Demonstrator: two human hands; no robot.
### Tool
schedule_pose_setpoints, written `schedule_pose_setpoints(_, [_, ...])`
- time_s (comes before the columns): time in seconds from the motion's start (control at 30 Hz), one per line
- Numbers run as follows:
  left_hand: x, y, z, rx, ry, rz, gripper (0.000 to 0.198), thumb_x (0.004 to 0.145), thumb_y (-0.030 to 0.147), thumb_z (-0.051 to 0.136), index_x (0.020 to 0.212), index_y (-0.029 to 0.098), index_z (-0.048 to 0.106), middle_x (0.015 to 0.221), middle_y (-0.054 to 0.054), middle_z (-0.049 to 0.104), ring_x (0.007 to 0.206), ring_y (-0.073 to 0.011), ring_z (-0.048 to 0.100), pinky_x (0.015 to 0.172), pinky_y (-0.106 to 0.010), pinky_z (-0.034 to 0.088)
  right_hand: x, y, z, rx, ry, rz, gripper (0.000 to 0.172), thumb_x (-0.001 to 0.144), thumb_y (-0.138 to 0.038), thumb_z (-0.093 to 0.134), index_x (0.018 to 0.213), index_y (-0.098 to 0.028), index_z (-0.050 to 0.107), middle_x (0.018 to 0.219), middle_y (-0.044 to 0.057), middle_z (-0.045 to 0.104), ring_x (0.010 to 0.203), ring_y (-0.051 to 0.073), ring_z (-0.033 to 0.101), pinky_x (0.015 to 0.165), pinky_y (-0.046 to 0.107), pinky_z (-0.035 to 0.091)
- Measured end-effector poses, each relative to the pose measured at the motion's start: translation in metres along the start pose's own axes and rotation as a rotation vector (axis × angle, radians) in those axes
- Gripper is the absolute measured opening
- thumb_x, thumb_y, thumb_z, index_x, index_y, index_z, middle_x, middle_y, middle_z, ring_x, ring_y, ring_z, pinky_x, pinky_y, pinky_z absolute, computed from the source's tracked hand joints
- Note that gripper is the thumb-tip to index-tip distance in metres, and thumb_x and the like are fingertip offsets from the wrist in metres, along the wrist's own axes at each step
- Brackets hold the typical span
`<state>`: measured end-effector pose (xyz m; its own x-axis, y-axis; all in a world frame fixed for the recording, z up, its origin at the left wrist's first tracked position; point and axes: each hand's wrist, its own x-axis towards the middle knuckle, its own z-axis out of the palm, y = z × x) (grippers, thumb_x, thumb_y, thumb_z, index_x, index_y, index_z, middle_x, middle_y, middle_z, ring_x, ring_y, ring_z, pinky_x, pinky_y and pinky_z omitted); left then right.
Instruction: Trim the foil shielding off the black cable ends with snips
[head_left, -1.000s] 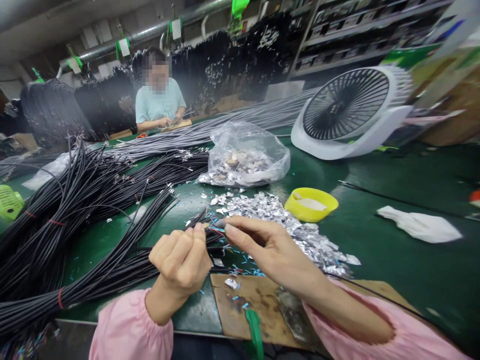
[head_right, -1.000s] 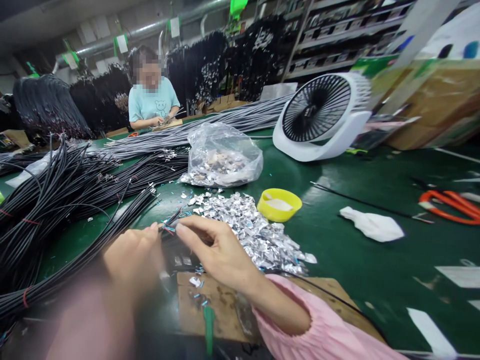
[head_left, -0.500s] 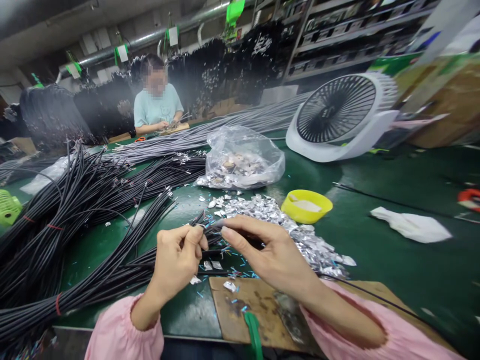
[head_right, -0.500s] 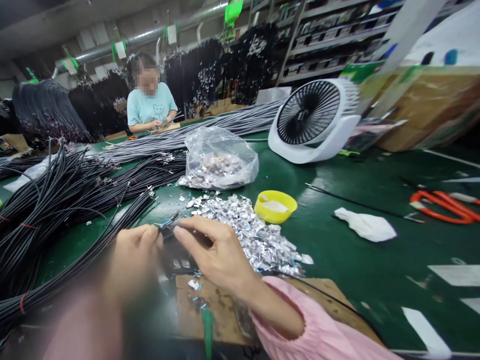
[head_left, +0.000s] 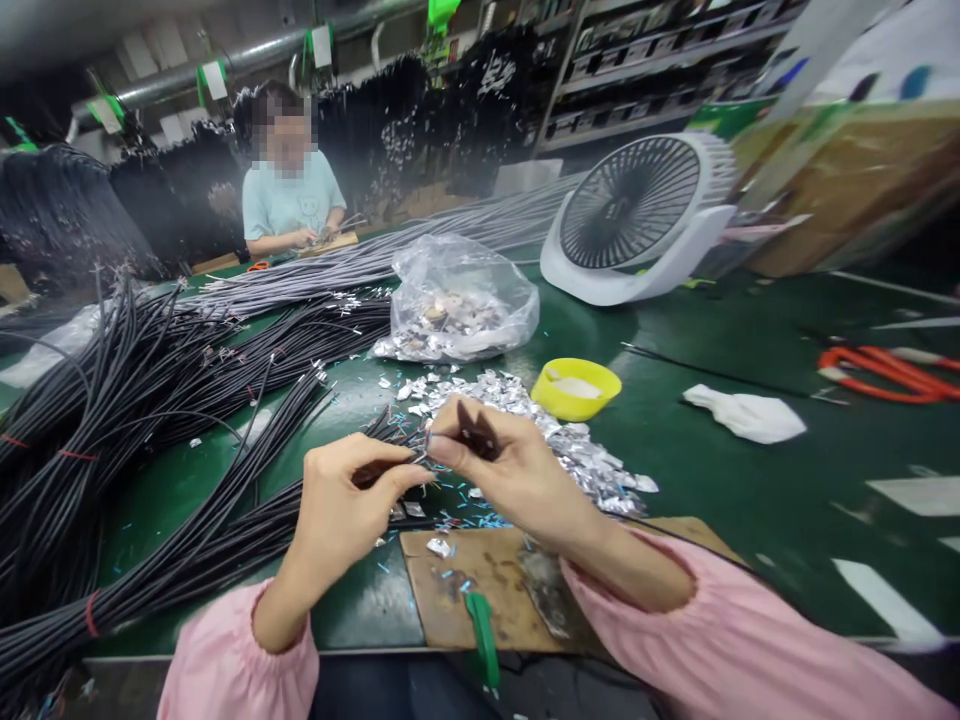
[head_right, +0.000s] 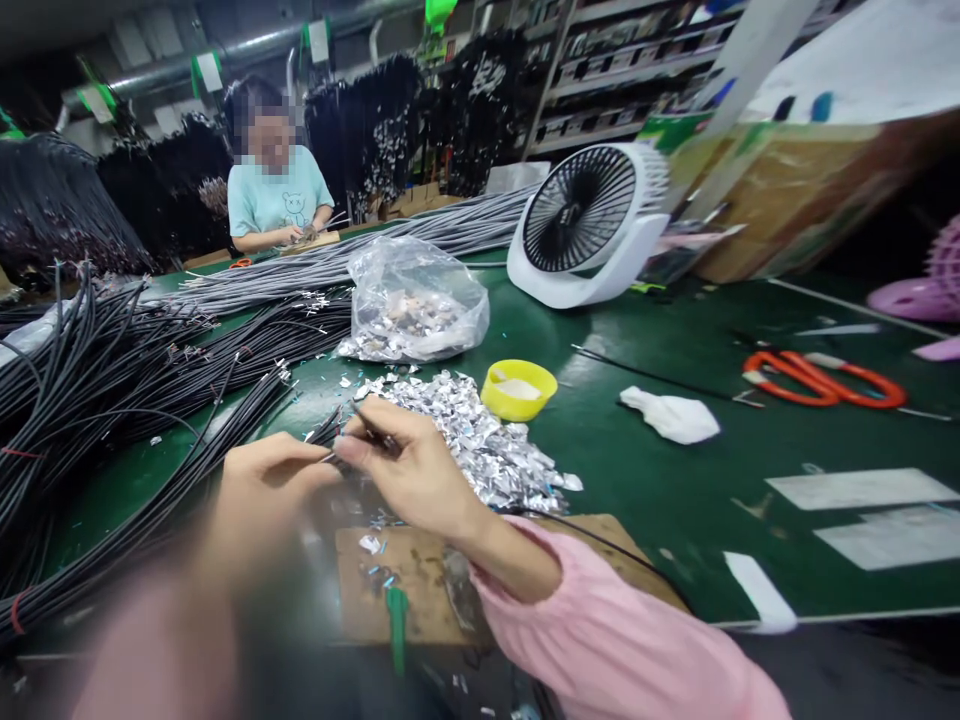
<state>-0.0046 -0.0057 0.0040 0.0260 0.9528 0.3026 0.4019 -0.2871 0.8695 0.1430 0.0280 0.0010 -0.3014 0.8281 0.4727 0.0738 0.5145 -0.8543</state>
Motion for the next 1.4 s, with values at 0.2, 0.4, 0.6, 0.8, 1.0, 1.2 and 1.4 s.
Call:
schedule_pose_setpoints(0.2, [0.005,0.001,-0.003,-0.220,-0.124,-0.184,0.028,0.070,0.035,0.066,0.053,0.013,0.060,0.045,0.002,0.051,0.040,-0.0063,0.042,0.040,-0.018,0.030,-0.001,0.004,0.003,-0.230,0.022,-0.293,0.023,0.081,-0.021,0.048,0.058,-0.018,0.047,0.054,-0.002,0.043,0.048,0.009,0.040,0.044,0.022,0.032])
schedule_pose_setpoints(0.4, [0.001,0.002,-0.003,-0.187,-0.209,-0.216,0.042,0.080,0.041,0.049,0.047,0.015,0.050,0.035,0.005,0.039,0.030,-0.0050,0.035,0.035,-0.018,0.025,0.009,0.006,-0.011,-0.815,0.510,-0.640,0.019,0.073,-0.005,0.045,0.063,-0.018,0.056,0.056,0.001,0.053,0.052,0.011,0.049,0.046,0.022,0.037])
schedule_pose_setpoints(0.6, [0.002,0.001,-0.004,-0.209,0.068,-0.155,0.015,0.067,0.027,0.067,0.059,0.014,0.065,0.053,0.000,0.061,0.049,-0.0092,0.052,0.048,-0.018,0.039,0.008,-0.002,-0.008,-0.454,0.381,-0.313,0.004,0.077,-0.013,0.059,0.076,-0.015,0.063,0.067,0.002,0.064,0.057,0.011,0.057,0.051,0.022,0.044])
schedule_pose_setpoints(0.8, [-0.002,-0.003,-0.003,-0.136,0.167,-0.093,0.017,0.069,0.028,0.068,0.060,0.015,0.064,0.055,0.001,0.060,0.051,-0.0099,0.051,0.049,-0.020,0.038,-0.002,-0.012,-0.002,-0.315,0.180,-0.199,0.016,0.077,-0.019,0.060,0.061,-0.017,0.059,0.056,0.001,0.058,0.049,0.010,0.051,0.044,0.021,0.039])
schedule_pose_setpoints(1.0, [-0.004,-0.008,0.000,-0.040,0.181,-0.048,0.020,0.071,0.031,0.068,0.059,0.015,0.061,0.054,0.002,0.056,0.049,-0.0090,0.046,0.047,-0.020,0.034,-0.003,-0.012,-0.001,-0.259,0.166,-0.181,0.010,0.075,-0.016,0.059,0.066,-0.017,0.064,0.057,0.002,0.061,0.049,0.011,0.053,0.044,0.022,0.041])
schedule_pose_setpoints(1.2, [-0.004,-0.004,0.000,-0.072,0.151,-0.082,0.021,0.071,0.030,0.067,0.059,0.015,0.061,0.053,0.002,0.055,0.049,-0.0088,0.045,0.048,-0.020,0.035,-0.004,-0.011,-0.001,-0.270,0.179,-0.194,0.010,0.072,-0.012,0.059,0.065,-0.016,0.065,0.057,0.003,0.062,0.049,0.011,0.055,0.045,0.021,0.042])
schedule_pose_setpoints(1.4, [-0.001,-0.001,0.001,-0.145,0.116,-0.104,0.020,0.073,0.028,0.064,0.058,0.014,0.062,0.051,0.002,0.056,0.048,-0.0081,0.046,0.047,-0.019,0.036,-0.005,-0.009,0.000,-0.290,0.141,-0.218,0.012,0.069,-0.007,0.057,0.064,-0.015,0.065,0.056,0.003,0.062,0.049,0.011,0.054,0.046,0.022,0.042])
